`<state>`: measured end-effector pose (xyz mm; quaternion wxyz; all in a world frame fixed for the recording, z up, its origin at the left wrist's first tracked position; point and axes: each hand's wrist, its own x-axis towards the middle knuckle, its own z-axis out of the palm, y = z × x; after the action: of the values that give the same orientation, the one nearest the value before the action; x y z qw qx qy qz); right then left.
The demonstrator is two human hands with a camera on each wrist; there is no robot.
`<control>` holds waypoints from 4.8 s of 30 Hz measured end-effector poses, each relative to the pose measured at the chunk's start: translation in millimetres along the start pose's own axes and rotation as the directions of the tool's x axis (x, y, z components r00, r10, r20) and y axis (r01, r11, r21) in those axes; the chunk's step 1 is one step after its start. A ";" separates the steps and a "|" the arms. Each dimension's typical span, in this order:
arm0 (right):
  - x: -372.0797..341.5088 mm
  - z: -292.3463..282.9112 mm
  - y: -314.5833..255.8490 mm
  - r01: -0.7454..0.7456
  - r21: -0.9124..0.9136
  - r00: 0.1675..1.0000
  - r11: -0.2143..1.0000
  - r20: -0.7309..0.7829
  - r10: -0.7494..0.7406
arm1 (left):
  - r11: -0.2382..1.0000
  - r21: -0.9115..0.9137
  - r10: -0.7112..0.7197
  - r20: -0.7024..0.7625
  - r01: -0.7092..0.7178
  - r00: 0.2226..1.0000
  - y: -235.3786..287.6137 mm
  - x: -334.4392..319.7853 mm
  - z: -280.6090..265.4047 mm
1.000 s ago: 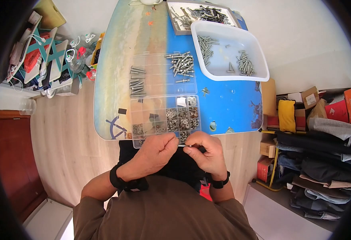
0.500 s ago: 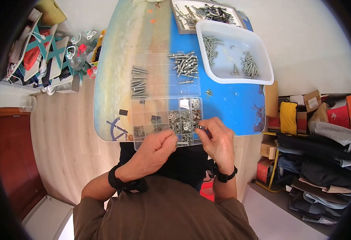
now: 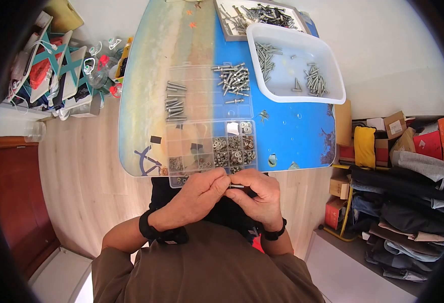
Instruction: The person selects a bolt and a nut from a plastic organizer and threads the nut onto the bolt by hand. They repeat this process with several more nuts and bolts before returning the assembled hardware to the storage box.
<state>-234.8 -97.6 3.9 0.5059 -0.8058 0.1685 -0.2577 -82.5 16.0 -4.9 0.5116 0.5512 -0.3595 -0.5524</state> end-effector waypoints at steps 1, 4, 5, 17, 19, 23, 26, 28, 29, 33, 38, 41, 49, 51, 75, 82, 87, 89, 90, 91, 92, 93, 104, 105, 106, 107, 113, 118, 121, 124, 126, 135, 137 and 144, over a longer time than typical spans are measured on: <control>-2.8 1.1 -1.6 -0.044 0.022 0.999 0.999 -0.001 0.044 | 1.000 0.003 0.002 -0.002 -0.002 1.000 -1.5 -1.4 0.3; -10.8 0.2 -5.6 -0.129 0.094 0.991 0.987 -0.008 0.131 | 0.998 0.067 0.015 0.004 -0.015 1.000 -2.5 -8.4 1.7; -12.7 -2.0 -6.5 -0.172 0.142 0.984 0.975 -0.012 0.176 | 0.998 0.066 -0.004 -0.007 0.004 1.000 1.3 -11.2 1.9; 35.0 -31.1 23.3 -0.195 -0.307 0.974 0.931 -0.173 0.146 | 0.996 0.043 0.084 -0.317 -0.075 0.945 4.4 -25.1 -43.8; 45.5 -31.6 32.4 -0.164 -0.359 0.982 0.919 -0.152 0.116 | 0.999 0.040 0.046 -0.338 -0.034 0.940 6.3 -23.3 -56.9; 58.8 -32.1 42.7 -0.135 -0.452 0.989 0.882 -0.121 0.089 | 0.965 0.254 0.165 -0.387 -0.067 0.907 12.5 -12.5 -77.2; 65.5 -31.7 43.4 -0.136 -0.463 0.989 0.876 -0.112 0.094 | 0.906 0.418 0.256 -0.400 -0.074 0.880 21.3 -0.2 -92.0; 67.3 -32.5 40.5 -0.173 -0.480 0.985 0.860 -0.090 0.148 | 0.865 0.495 0.308 -0.405 -0.076 0.861 24.9 9.7 -100.5; 68.1 -32.9 39.7 -0.178 -0.482 0.984 0.858 -0.090 0.154 | 0.868 0.491 0.303 -0.404 -0.074 0.863 28.6 14.2 -104.2; 70.4 -35.4 37.4 -0.231 -0.452 0.973 0.862 -0.083 0.217 | 0.812 0.581 0.346 -0.396 -0.060 0.851 39.5 33.2 -119.7; 68.2 -34.3 39.4 -0.260 -0.384 0.965 0.886 -0.072 0.253 | 0.780 0.621 0.388 -0.376 -0.083 0.841 32.3 54.1 -139.9; 66.6 -34.5 43.4 -0.187 -0.404 0.982 0.895 -0.058 0.179 | 0.770 0.636 0.379 -0.396 -0.048 0.836 29.6 66.2 -150.0; 66.2 -39.0 45.2 -0.176 -0.415 0.983 0.893 -0.020 0.184 | 0.736 0.677 0.358 -0.384 -0.003 0.851 15.8 79.3 -159.2; 68.1 -39.1 39.2 -0.206 -0.396 0.978 0.895 -0.039 0.207 | 0.712 0.702 0.364 -0.379 0.007 0.851 19.2 77.1 -155.7; 132.8 -23.0 46.3 0.205 -0.786 0.972 0.583 0.232 -0.028 | 0.925 0.362 0.305 -0.523 -0.116 0.796 29.5 19.4 -138.0; 123.2 -20.0 33.9 0.221 -0.749 0.973 0.625 0.217 -0.084 | 0.940 0.300 0.305 -0.531 -0.162 0.791 24.8 4.2 -124.5; 90.2 -21.8 20.1 -0.180 -0.092 0.979 0.979 0.077 0.187 | 0.975 0.148 0.213 -0.430 -0.165 0.877 19.8 -10.0 -94.5; 74.4 -20.4 17.2 -0.362 0.264 0.932 0.894 0.089 0.351 | 0.980 -0.120 0.111 -0.320 -0.156 0.941 19.7 -9.5 -72.2; 67.0 -17.4 16.5 -0.363 0.442 0.927 0.820 0.086 0.364 | 0.972 -0.166 0.117 -0.274 -0.167 0.955 16.3 -8.5 -62.8; 59.6 -14.7 15.9 -0.348 0.604 0.923 0.717 0.086 0.375 | 0.972 -0.161 0.123 -0.270 -0.171 0.955 15.6 -8.8 -52.6; 51.7 -12.7 15.0 -0.354 0.630 0.913 0.691 0.074 0.400 | 0.971 -0.190 0.099 -0.227 -0.144 0.969 15.7 -9.3 -42.3; 43.4 -11.1 15.3 -0.349 0.631 0.916 0.693 0.071 0.396 | 0.969 -0.218 0.074 -0.183 -0.114 0.980 16.5 -10.3 -33.5; -13.5 8.7 7.3 -0.178 0.835 0.937 0.521 -0.017 0.348 | 0.974 -0.204 0.080 -0.107 -0.101 0.991 4.2 -26.1 15.5; -16.5 9.5 8.7 -0.173 0.836 0.941 0.520 -0.016 0.338 | 0.975 -0.200 0.075 -0.110 -0.096 0.991 1.7 -27.4 18.7; -19.1 10.5 10.1 -0.167 0.838 0.944 0.520 -0.015 0.329 | 0.964 -0.240 0.084 -0.134 -0.115 0.987 -1.0 -28.3 22.2; -21.1 11.5 9.5 -0.168 0.841 0.944 0.514 -0.013 0.330 | 0.950 -0.280 0.093 -0.159 -0.135 0.983 -3.0 -29.2 24.8; -32.8 15.9 3.2 -0.174 0.776 0.941 0.606 -0.051 0.336 | 0.951 -0.289 0.053 -0.212 -0.114 0.976 -10.8 -34.8 31.8; -38.9 14.5 11.5 -0.114 0.723 0.969 0.681 -0.070 0.236 | 0.936 -0.339 0.013 -0.221 -0.090 0.975 -11.9 -35.5 35.3; -42.0 16.0 12.6 -0.057 0.668 0.982 0.742 -0.096 0.162 | 0.941 -0.329 0.009 -0.220 -0.083 0.976 -11.4 -34.2 33.1; -42.4 15.2 9.6 -0.064 0.626 0.975 0.777 -0.126 0.182 | 0.950 -0.302 0.011 -0.221 -0.079 0.975 -11.2 -33.3 32.9; -43.2 13.0 14.5 -0.056 0.637 0.980 0.769 -0.112 0.164 | 0.952 -0.295 0.015 -0.225 -0.082 0.974 -11.0 -33.1 32.3; -35.1 4.9 8.4 -0.177 0.560 0.972 0.810 -0.028 0.231 | 0.974 -0.064 0.196 -0.223 -0.215 0.955 -16.4 -31.4 25.8; -34.3 4.6 6.4 -0.240 0.501 0.963 0.831 0.012 0.271 | 0.971 -0.002 0.233 -0.221 -0.240 0.947 -16.9 -30.9 24.8; -20.7 9.5 2.7 -0.080 0.341 0.993 0.937 -0.056 0.105 | 0.985 -0.041 0.157 -0.191 -0.167 0.969 -15.6 -28.8 15.9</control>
<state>-246.1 -80.8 -7.0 0.6416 -0.6884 0.1776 -0.2880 -104.4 44.5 -10.9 0.6021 0.5546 -0.3377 -0.4646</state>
